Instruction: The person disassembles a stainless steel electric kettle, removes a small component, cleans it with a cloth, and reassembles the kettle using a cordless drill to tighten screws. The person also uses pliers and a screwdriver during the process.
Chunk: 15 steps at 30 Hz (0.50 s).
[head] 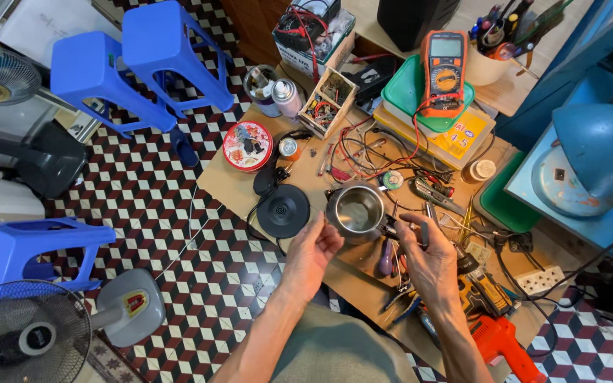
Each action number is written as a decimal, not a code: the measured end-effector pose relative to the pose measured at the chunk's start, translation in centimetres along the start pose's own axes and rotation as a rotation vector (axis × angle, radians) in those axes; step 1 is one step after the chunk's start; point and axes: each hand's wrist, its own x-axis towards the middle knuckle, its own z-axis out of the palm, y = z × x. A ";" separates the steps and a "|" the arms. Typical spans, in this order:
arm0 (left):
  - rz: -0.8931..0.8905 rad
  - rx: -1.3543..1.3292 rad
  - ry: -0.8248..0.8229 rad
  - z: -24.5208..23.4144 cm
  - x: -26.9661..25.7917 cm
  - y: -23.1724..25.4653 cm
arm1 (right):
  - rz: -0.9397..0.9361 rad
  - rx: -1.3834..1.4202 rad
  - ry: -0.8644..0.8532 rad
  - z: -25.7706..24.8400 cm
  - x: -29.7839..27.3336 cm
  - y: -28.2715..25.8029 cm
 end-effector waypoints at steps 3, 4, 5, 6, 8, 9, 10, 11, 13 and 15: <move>0.014 -0.017 0.055 -1.8 1.3 0.8 | -0.025 -0.005 -0.007 1.2 -0.4 -0.3; 0.009 -0.019 0.055 -2.2 1.8 0.9 | -0.011 -0.018 0.001 1.5 -0.5 -0.4; -0.014 -0.006 0.062 -2.3 2.3 0.8 | 0.005 -0.029 0.017 1.7 -0.7 -0.4; -0.036 0.007 0.068 -2.4 2.9 0.8 | 0.014 -0.023 0.038 1.9 -0.9 -0.5; -0.081 0.034 0.043 -2.2 3.8 1.0 | 0.032 -0.005 0.078 2.4 -1.1 -0.6; -0.099 0.044 0.012 -2.0 4.3 1.2 | 0.033 0.018 0.104 2.9 -0.9 -0.7; -0.118 0.054 -0.020 -1.9 4.8 1.6 | 0.034 0.042 0.130 3.4 -0.9 -0.8; -0.134 0.060 -0.040 -1.7 5.4 2.0 | 0.034 0.061 0.150 3.9 -0.9 -0.9; -0.159 0.066 -0.076 -1.6 6.7 3.2 | 0.157 0.168 0.180 5.5 -0.8 -1.0; -0.137 0.090 -0.098 -1.7 8.1 4.6 | 0.177 0.179 0.175 7.5 -0.6 -1.2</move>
